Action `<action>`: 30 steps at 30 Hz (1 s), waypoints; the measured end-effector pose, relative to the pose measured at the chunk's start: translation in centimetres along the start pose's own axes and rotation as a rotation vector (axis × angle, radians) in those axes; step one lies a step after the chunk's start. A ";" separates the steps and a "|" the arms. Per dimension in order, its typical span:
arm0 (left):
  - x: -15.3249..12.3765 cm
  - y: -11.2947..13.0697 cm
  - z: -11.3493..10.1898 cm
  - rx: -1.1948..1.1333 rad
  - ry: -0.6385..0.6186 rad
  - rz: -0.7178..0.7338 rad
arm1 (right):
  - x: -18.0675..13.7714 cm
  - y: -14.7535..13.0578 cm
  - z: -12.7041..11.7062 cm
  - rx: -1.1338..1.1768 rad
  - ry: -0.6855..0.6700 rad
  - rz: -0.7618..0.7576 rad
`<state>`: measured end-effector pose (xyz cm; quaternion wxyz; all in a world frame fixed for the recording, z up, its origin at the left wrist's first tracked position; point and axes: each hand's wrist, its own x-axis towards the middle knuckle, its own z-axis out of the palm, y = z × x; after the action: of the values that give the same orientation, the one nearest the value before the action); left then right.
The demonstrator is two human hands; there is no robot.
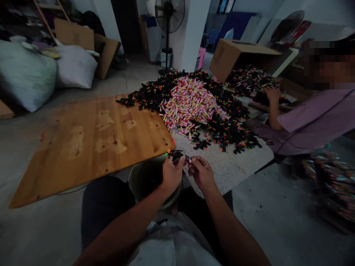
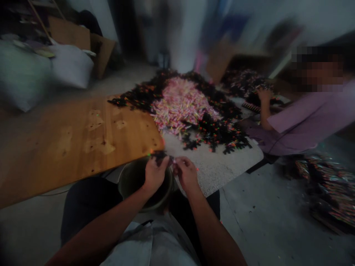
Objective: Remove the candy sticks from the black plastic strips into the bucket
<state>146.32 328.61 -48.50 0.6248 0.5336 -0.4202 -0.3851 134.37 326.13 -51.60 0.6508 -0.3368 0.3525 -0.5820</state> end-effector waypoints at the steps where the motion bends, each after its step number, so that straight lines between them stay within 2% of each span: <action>1: 0.0 0.0 0.1 -0.002 -0.003 0.000 | 0.1 0.1 0.2 -0.002 0.028 -0.020; 5: 0.1 -0.3 0.1 0.024 0.018 0.029 | 0.2 1.2 1.1 0.022 0.147 -0.086; 7: 0.2 -0.6 -0.6 0.081 0.053 0.044 | 0.1 1.7 1.0 -0.012 0.101 -0.073; 10: 0.8 -1.2 -3.3 0.215 0.039 0.045 | 1.0 1.8 -0.4 -0.301 -0.112 -0.049; 12: 1.4 -1.8 -6.0 0.324 -0.109 0.024 | 2.8 1.1 -2.3 -0.632 -0.135 -0.113; 13: 1.7 -2.1 -7.3 0.398 -0.200 -0.006 | 4.1 0.5 -3.3 -0.811 -0.061 -0.173; 15: 2.2 -2.8 -9.6 0.650 -0.385 -0.063 | 7.0 -0.8 -5.3 -1.078 0.190 -0.237; 16: 2.4 -3.1 -10.3 0.767 -0.472 -0.086 | 8.4 -1.5 -6.1 -1.200 0.293 -0.224; 18: 2.5 -3.5 -10.9 0.926 -0.575 -0.092 | 11.0 -2.7 -6.9 -1.384 0.403 -0.181; 21: 2.8 -3.3 -9.4 0.945 -0.602 -0.005 | 13.0 -3.4 -6.3 -1.580 0.366 -0.105; 26: 4.7 -2.4 -3.5 0.912 -0.598 0.224 | 12.4 -2.6 -4.1 -1.758 0.122 -0.016; 30: 6.7 -3.0 0.6 1.130 -0.544 0.280 | 11.5 -2.4 -3.5 -1.801 -0.003 -0.061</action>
<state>148.06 321.75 -50.65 0.1628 0.6039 -0.7675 -0.1406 130.97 314.34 -52.21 0.1249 -0.7291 0.6651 -0.1019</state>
